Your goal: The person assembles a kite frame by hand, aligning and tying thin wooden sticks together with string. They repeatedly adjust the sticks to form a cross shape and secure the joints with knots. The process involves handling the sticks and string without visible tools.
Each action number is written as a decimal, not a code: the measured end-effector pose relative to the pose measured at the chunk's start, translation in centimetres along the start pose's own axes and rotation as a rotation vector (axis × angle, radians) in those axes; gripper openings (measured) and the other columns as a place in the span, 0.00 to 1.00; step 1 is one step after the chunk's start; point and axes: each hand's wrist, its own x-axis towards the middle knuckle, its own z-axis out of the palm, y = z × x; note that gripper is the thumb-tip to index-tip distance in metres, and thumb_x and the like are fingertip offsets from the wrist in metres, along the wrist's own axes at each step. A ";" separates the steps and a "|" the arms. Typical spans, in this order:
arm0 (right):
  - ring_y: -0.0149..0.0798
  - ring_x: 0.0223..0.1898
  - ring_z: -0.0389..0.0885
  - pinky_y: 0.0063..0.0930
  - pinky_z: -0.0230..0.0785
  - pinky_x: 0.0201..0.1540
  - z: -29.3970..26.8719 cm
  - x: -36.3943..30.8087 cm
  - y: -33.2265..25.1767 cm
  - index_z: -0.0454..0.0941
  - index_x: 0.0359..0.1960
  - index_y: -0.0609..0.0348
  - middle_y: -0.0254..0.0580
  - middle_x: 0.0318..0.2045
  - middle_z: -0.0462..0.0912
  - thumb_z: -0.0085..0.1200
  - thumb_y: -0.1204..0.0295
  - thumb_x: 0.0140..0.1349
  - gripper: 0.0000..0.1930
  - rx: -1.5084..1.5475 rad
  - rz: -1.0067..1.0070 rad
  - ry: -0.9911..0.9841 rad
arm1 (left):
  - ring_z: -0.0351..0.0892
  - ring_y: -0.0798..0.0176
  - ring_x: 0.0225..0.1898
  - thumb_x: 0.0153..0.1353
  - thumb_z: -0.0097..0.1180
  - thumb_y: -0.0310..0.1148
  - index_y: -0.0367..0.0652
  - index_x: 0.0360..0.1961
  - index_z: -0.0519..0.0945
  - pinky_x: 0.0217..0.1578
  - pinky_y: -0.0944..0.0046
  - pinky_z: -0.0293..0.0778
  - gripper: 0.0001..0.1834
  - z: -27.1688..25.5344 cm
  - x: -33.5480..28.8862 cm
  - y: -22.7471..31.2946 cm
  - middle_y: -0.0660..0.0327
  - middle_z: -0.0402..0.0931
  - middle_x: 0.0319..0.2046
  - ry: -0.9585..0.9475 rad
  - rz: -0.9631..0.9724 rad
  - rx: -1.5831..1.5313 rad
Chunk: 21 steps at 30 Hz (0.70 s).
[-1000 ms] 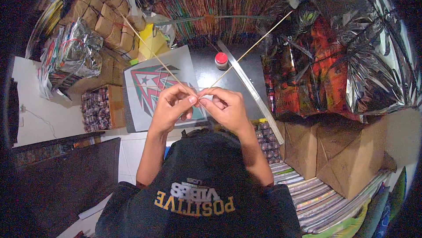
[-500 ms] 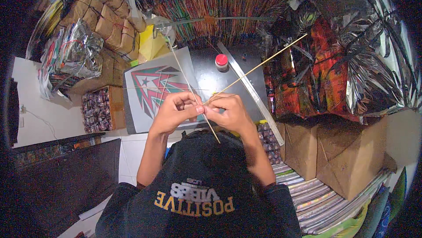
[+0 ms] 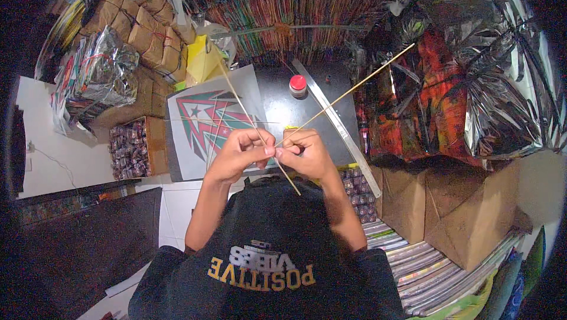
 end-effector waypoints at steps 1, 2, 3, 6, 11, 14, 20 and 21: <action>0.28 0.20 0.59 0.29 0.52 0.24 -0.1 0.1 0.0 0.61 0.15 0.60 0.33 0.15 0.62 0.64 0.73 0.56 0.21 -0.017 -0.006 -0.009 | 0.75 0.78 0.27 0.60 0.69 0.31 0.38 0.36 0.82 0.28 0.75 0.71 0.09 0.0 -0.1 0.0 0.68 0.80 0.29 0.011 -0.002 0.012; 0.28 0.20 0.59 0.30 0.52 0.24 -0.2 0.1 0.0 0.61 0.14 0.60 0.33 0.14 0.62 0.64 0.73 0.56 0.22 -0.035 -0.013 -0.017 | 0.75 0.78 0.27 0.59 0.69 0.31 0.39 0.36 0.82 0.27 0.75 0.71 0.09 0.1 -0.1 0.0 0.68 0.80 0.29 0.022 -0.004 0.024; 0.29 0.19 0.59 0.30 0.52 0.24 -0.3 0.2 0.0 0.61 0.14 0.60 0.33 0.14 0.61 0.64 0.73 0.56 0.22 -0.052 -0.021 -0.025 | 0.76 0.78 0.27 0.58 0.70 0.31 0.39 0.35 0.82 0.26 0.75 0.72 0.10 0.1 -0.2 0.0 0.68 0.80 0.29 0.032 -0.006 0.037; 0.30 0.18 0.59 0.30 0.51 0.23 0.0 0.3 -0.3 0.60 0.13 0.61 0.34 0.13 0.60 0.65 0.72 0.56 0.23 -0.066 -0.032 -0.004 | 0.75 0.79 0.27 0.58 0.71 0.32 0.39 0.35 0.82 0.27 0.77 0.72 0.10 0.4 -0.1 -0.1 0.70 0.79 0.29 0.080 0.023 0.038; 0.28 0.17 0.56 0.30 0.48 0.21 0.1 -0.4 0.0 0.60 0.12 0.60 0.33 0.13 0.59 0.65 0.72 0.56 0.24 -0.188 -0.002 0.040 | 0.76 0.77 0.27 0.58 0.70 0.30 0.39 0.35 0.82 0.28 0.76 0.72 0.09 0.2 -0.2 -0.1 0.67 0.79 0.28 0.081 0.025 0.037; 0.25 0.17 0.55 0.29 0.45 0.20 0.6 -0.7 -0.3 0.60 0.11 0.58 0.31 0.13 0.59 0.65 0.71 0.58 0.25 -0.274 0.013 0.164 | 0.77 0.75 0.26 0.58 0.69 0.29 0.39 0.34 0.82 0.28 0.74 0.73 0.08 -0.4 -0.4 -0.4 0.66 0.80 0.29 0.068 0.038 0.023; 0.18 0.20 0.55 0.22 0.46 0.21 -1.3 -0.1 -0.2 0.65 0.13 0.55 0.22 0.14 0.64 0.64 0.72 0.62 0.22 -0.088 0.119 0.277 | 0.76 0.74 0.25 0.60 0.68 0.26 0.38 0.36 0.80 0.27 0.73 0.74 0.08 -0.7 -1.1 -0.7 0.66 0.79 0.28 0.068 0.016 0.016; 0.17 0.21 0.56 0.21 0.46 0.22 -1.5 0.0 -0.6 0.66 0.14 0.56 0.21 0.15 0.64 0.63 0.72 0.63 0.21 -0.053 0.156 0.253 | 0.76 0.73 0.25 0.60 0.67 0.26 0.38 0.36 0.80 0.27 0.71 0.75 0.07 -0.8 -1.2 -0.7 0.65 0.78 0.28 0.082 0.026 0.005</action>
